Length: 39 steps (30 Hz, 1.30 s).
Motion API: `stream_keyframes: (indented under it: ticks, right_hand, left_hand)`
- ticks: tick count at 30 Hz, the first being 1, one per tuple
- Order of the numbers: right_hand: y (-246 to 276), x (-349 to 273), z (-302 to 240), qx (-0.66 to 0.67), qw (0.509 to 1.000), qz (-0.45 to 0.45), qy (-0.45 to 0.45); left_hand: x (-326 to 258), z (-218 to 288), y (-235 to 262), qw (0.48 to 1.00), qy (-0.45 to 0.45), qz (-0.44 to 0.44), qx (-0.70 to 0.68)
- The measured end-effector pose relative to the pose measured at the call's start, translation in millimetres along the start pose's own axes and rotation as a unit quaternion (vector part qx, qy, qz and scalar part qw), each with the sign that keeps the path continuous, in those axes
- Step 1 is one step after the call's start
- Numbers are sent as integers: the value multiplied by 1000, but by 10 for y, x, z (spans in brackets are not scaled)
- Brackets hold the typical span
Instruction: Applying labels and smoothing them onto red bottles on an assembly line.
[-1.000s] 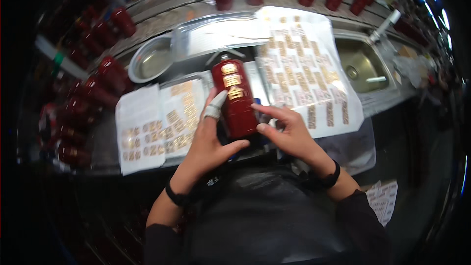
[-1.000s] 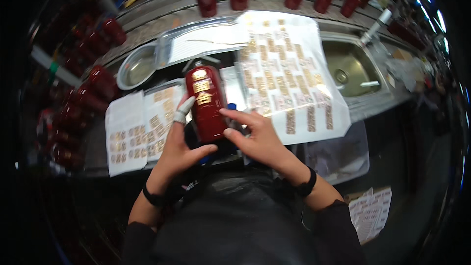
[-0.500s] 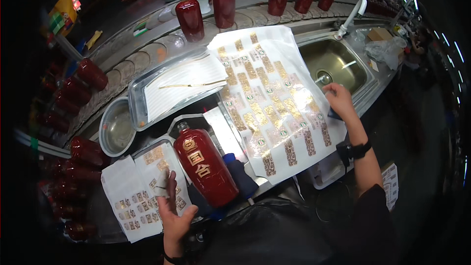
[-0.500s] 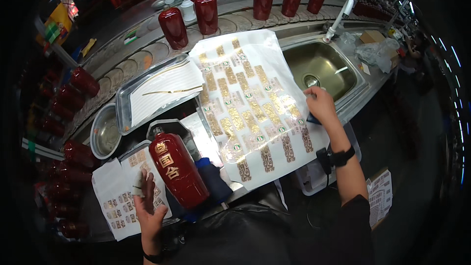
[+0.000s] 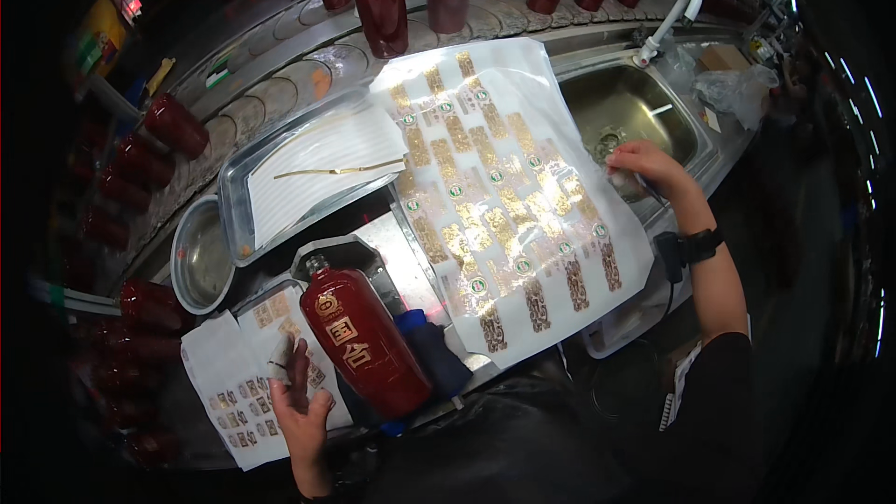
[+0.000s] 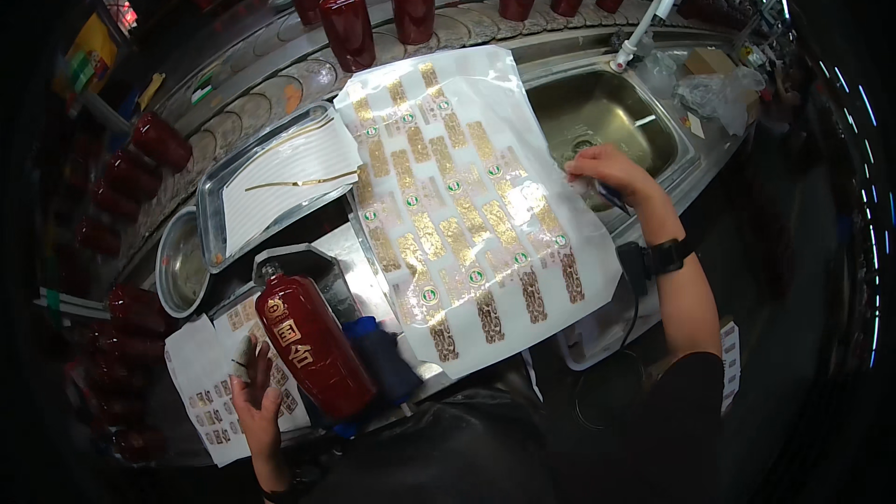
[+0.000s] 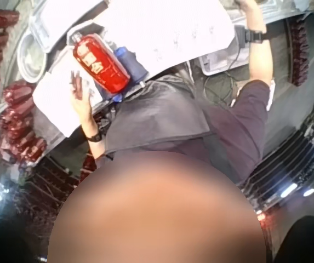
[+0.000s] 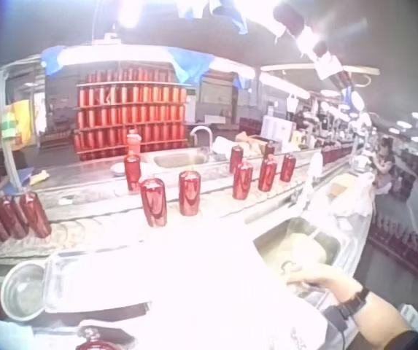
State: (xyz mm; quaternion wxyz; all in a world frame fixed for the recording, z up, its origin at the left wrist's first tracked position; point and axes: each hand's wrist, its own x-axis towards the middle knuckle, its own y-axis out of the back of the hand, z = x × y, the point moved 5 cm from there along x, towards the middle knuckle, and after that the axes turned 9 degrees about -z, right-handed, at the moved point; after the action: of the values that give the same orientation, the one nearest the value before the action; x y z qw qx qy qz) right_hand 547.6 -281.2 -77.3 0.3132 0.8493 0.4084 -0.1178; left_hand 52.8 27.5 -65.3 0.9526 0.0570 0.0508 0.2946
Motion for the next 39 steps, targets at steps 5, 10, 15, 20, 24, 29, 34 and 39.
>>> stream_keyframes:
  ticks: [5,10,15,20,24,29,34,39]
  right_hand:
    - [-440,-186,-69,-359,917,173,14]
    - [-248,-50,267,-233,969,79,-19]
    - [-75,91,449,-121,992,22,-33]
    - [96,188,598,-30,999,1,-19]
    - [266,174,878,18,999,28,-20]
    - [207,179,843,-1,999,50,5]
    - [213,72,697,-217,958,183,41]
    - [295,-38,491,-236,935,258,58]
  left_hand:
    - [75,-20,-23,997,65,26,-34]
    - [116,-1,-55,999,36,11,-14]
    - [53,-41,-55,997,60,32,-25]
    - [-19,-112,-21,998,47,24,-44]
    - [-12,-202,-46,999,37,-1,-40]
    - [-61,-186,-2,997,55,24,-39]
    - [-53,-205,17,998,46,16,-33]
    - [-53,-269,2,998,45,11,-32]
